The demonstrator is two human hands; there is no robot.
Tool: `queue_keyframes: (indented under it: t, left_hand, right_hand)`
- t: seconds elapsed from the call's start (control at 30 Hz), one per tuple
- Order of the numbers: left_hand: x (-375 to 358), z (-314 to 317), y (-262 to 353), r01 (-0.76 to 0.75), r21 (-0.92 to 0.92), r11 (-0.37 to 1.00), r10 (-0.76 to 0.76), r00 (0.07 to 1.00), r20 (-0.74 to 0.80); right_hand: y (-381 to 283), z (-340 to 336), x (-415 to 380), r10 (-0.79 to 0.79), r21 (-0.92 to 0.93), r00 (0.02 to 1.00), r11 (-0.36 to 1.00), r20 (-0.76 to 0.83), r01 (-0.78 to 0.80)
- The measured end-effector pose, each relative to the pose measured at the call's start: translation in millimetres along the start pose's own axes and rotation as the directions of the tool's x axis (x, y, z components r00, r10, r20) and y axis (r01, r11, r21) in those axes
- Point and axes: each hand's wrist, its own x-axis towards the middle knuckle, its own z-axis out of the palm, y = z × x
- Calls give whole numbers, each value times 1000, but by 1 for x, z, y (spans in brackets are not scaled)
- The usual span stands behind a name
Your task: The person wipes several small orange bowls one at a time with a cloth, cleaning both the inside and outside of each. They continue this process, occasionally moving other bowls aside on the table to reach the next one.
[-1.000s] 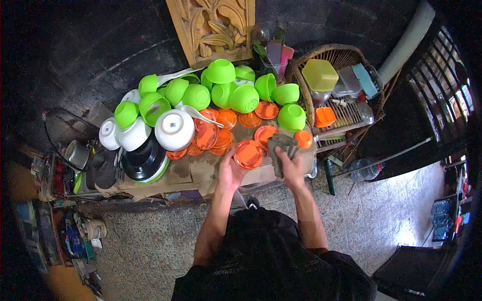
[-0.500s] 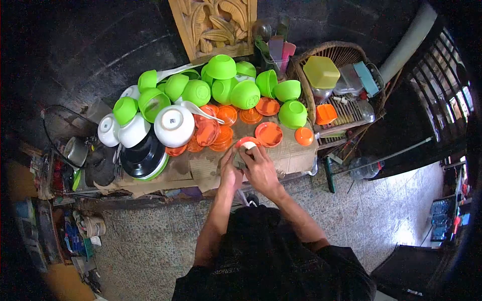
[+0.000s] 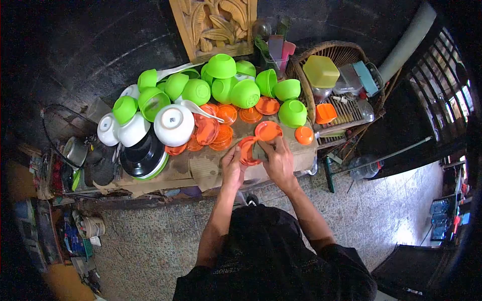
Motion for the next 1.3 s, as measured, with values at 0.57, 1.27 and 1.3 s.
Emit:
queue_keyframes:
  t: [0.57,1.27,1.3]
  left_hand:
    - [4,-4,-14,-76,23,997,78,986,-145]
    - [6,-13,-13,-26,84,996,42,981,-192]
    - [5,-10,-12,10,100,995,11,978,-207]
  right_hand:
    - [-11,7,-33,-91,117,990,990,107,78]
    - [-24,13,-16,-105,166,989,982,107,86]
    - [-20,8,-18,-100,164,989,983,107,82]
